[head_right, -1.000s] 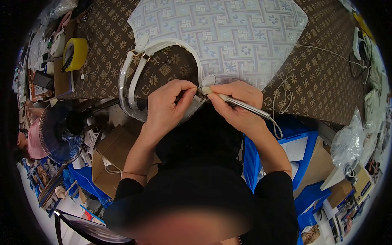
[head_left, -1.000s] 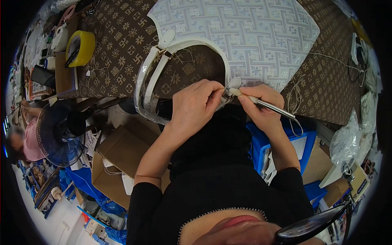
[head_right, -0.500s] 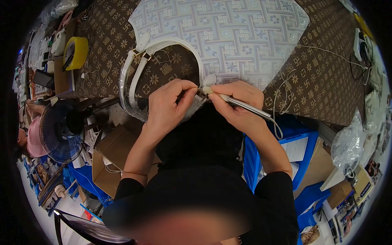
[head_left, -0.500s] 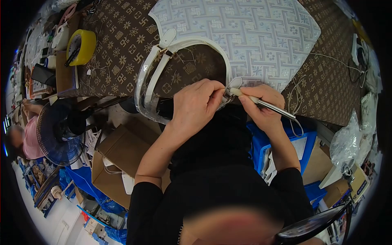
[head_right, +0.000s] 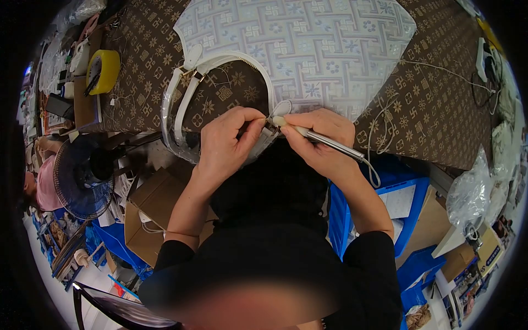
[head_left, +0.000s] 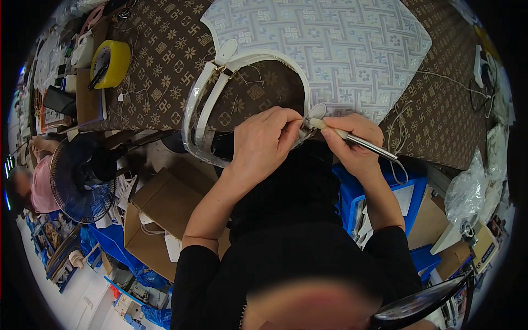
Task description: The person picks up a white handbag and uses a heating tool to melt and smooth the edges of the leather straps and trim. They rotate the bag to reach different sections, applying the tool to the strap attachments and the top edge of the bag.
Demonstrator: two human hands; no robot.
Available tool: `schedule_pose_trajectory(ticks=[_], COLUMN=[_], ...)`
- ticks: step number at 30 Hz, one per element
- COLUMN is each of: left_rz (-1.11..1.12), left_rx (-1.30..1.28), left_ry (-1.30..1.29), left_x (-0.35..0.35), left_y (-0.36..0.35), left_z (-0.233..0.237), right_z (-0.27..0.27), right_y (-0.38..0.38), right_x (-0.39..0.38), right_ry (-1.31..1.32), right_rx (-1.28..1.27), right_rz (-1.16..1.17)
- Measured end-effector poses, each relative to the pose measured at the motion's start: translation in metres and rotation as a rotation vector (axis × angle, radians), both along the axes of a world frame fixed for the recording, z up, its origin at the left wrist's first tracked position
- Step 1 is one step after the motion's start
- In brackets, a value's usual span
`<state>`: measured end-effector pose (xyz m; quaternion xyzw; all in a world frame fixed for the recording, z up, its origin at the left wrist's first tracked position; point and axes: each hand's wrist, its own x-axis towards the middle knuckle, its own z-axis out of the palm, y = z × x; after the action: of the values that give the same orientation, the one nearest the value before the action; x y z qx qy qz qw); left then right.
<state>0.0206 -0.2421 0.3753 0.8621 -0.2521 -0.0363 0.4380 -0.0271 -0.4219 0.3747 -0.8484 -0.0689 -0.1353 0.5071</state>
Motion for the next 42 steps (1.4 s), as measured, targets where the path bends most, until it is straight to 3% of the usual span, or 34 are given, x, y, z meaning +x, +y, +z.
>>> schedule_pose_trajectory(ticks=[9, 12, 13, 15, 18, 20, 27, 29, 32, 36, 38, 42], left_rz=[0.028, 0.267, 0.373, 0.350, 0.149, -0.009, 0.031, 0.060, -0.020, -0.026, 0.034, -0.007], left_rx=[-0.041, -0.104, -0.148, -0.131, -0.012, 0.135, 0.224, 0.137, 0.132, 0.082, 0.095, 0.077], left_ry=[0.108, 0.198, 0.289, 0.320, 0.313, 0.188, -0.044, -0.220, -0.262, -0.133, 0.127, 0.172], left_x=[0.000, 0.009, 0.015, 0.022, 0.012, 0.004, -0.009, -0.009, -0.005, -0.001, 0.003, 0.002], left_y=[0.003, 0.017, 0.023, 0.032, 0.023, 0.011, -0.009, -0.013, -0.016, -0.013, -0.007, -0.003], left_z=[0.000, -0.004, -0.001, 0.011, 0.013, 0.010, -0.001, -0.002, -0.006, -0.007, 0.000, 0.004], right_z=[0.001, 0.002, 0.004, 0.006, 0.007, 0.005, 0.004, 0.004, 0.005, 0.006, 0.006, 0.004], right_y=[-0.001, -0.005, -0.005, -0.005, -0.008, -0.010, -0.012, -0.012, -0.012, -0.014, -0.014, -0.015], right_x=[-0.001, -0.007, -0.011, -0.014, -0.012, -0.011, -0.011, -0.011, -0.011, -0.011, -0.012, -0.012], right_ry=[-0.010, 0.076, 0.154, 0.235, 0.203, 0.184, 0.175, 0.175, 0.184, 0.201, 0.199, 0.192], right_rx=[0.015, 0.166, 0.366, 0.658, 0.809, 0.828, 0.854, 0.858, 0.861, 0.864, 0.866, 0.875], right_rz=[0.018, 0.021, -0.045, -0.136, -0.162, -0.163, -0.179, -0.181, -0.178, -0.159, -0.163, -0.168])
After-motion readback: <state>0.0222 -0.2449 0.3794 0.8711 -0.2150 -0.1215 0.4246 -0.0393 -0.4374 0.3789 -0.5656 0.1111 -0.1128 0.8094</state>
